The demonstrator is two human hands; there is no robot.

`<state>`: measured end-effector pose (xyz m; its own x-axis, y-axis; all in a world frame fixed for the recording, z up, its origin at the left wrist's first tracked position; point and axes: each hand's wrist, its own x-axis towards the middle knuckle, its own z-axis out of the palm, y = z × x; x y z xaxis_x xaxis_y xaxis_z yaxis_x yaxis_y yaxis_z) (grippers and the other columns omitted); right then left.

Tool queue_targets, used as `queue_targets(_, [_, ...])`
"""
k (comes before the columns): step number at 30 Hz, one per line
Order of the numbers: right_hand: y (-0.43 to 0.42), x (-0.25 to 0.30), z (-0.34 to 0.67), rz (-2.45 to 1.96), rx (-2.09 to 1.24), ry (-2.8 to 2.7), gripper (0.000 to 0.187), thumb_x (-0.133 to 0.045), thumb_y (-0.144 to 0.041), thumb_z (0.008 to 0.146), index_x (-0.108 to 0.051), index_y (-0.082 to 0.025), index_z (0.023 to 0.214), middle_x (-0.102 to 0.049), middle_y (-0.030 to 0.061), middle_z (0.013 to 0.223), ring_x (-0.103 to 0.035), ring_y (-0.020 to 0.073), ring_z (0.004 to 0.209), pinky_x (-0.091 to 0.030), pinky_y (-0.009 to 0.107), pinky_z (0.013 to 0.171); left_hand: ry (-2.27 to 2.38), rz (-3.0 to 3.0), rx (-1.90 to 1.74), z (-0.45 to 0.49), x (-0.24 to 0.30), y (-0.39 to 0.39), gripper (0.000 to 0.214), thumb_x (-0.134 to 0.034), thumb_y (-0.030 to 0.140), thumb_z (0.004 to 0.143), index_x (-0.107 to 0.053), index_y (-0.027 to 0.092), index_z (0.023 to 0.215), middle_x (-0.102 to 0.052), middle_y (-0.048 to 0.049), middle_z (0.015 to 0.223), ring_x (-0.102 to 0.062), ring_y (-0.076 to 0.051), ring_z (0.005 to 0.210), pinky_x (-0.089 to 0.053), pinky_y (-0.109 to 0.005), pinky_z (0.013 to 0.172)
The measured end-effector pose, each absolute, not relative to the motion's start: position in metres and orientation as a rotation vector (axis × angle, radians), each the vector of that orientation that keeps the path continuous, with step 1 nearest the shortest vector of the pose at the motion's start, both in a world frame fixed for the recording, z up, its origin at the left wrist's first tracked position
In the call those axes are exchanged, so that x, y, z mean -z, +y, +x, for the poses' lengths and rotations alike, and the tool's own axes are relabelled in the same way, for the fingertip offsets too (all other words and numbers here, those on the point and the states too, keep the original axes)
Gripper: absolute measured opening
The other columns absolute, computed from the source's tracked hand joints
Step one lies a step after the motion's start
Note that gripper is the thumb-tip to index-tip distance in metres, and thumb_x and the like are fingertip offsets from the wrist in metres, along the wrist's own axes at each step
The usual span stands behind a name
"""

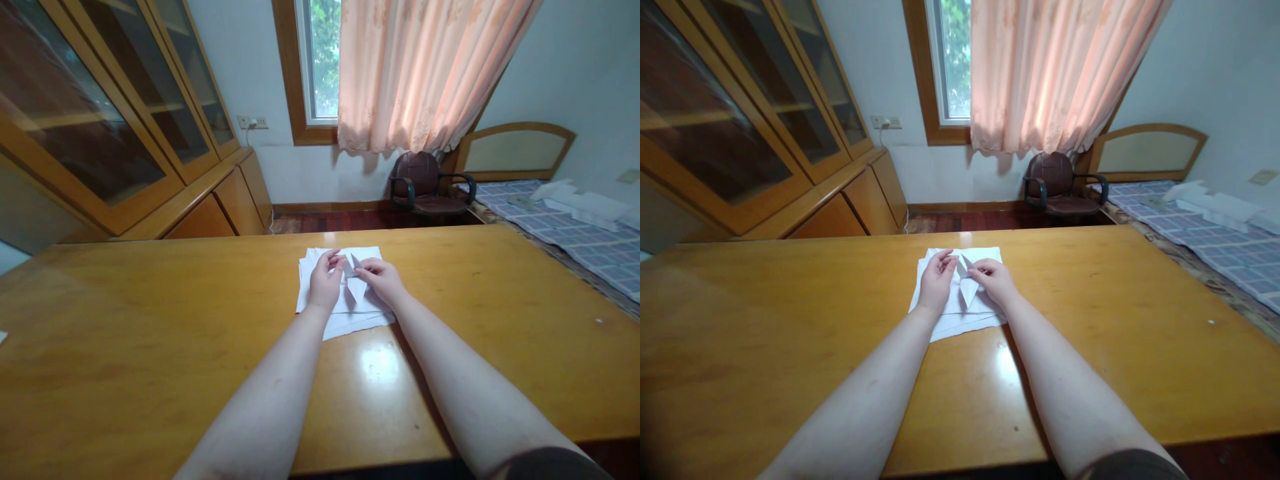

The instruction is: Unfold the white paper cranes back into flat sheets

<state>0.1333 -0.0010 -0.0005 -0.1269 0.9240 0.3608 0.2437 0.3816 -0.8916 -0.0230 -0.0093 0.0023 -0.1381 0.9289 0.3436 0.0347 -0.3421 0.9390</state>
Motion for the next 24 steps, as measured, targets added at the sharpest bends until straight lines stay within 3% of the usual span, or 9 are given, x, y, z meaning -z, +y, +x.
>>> queue_targets(4, [0.004,0.000,0.137,-1.132,-0.721,-1.437,0.020,-0.071,-0.042,0.068,-0.072,-0.022,0.071,-0.058,0.0072,0.100,-0.056,0.0209,0.093,-0.045,0.033,0.075,1.285,1.480,-1.475,-0.024,-0.001,-0.009,0.020,-0.054,0.028,0.083,-0.061,0.016,0.098,-0.065,-0.0093,0.102,-0.061,-0.017,0.093,-0.048,-0.034,0.086])
queue_targets(11, [0.010,0.008,0.139,-1.074,-0.776,-1.372,0.019,-0.073,-0.040,0.066,-0.072,-0.023,0.072,-0.058,0.0042,0.086,-0.056,0.0186,0.085,-0.046,0.033,0.077,1.293,1.581,-1.332,-0.023,-0.004,-0.011,0.011,-0.057,0.026,0.079,-0.063,0.017,0.082,-0.067,-0.0047,0.084,-0.062,-0.017,0.080,-0.049,-0.033,0.079])
queue_targets(17, [0.011,0.010,0.137,-1.039,-0.878,-1.343,0.021,-0.070,-0.040,0.067,-0.072,-0.021,0.077,-0.066,0.0057,0.091,-0.059,0.0209,0.090,-0.046,0.037,0.086,1.229,1.501,-1.379,-0.022,0.004,-0.007,0.016,-0.058,0.026,0.080,-0.061,0.017,0.093,-0.067,-0.0072,0.096,-0.062,-0.017,0.089,-0.048,-0.033,0.084])
queue_targets(21, [0.007,0.005,0.137,-1.050,-1.012,-1.280,0.024,-0.069,-0.040,0.069,-0.070,-0.019,0.081,-0.068,0.0049,0.081,-0.061,0.0194,0.079,-0.047,0.036,0.079,1.094,1.491,-1.299,-0.018,0.010,-0.008,0.029,-0.052,0.016,0.080,-0.056,0.018,0.108,-0.065,-0.0079,0.107,-0.062,-0.016,0.093,-0.048,-0.032,0.085])
queue_targets(24, [0.004,0.003,0.137,-1.051,-1.016,-1.319,0.023,-0.068,-0.039,0.070,-0.070,-0.019,0.081,-0.068,0.0045,0.081,-0.061,0.0192,0.077,-0.047,0.036,0.078,1.079,1.567,-1.273,-0.017,0.008,-0.012,0.042,-0.059,0.014,0.074,-0.052,0.018,0.116,-0.062,-0.0086,0.114,-0.061,-0.018,0.098,-0.047,-0.033,0.088])
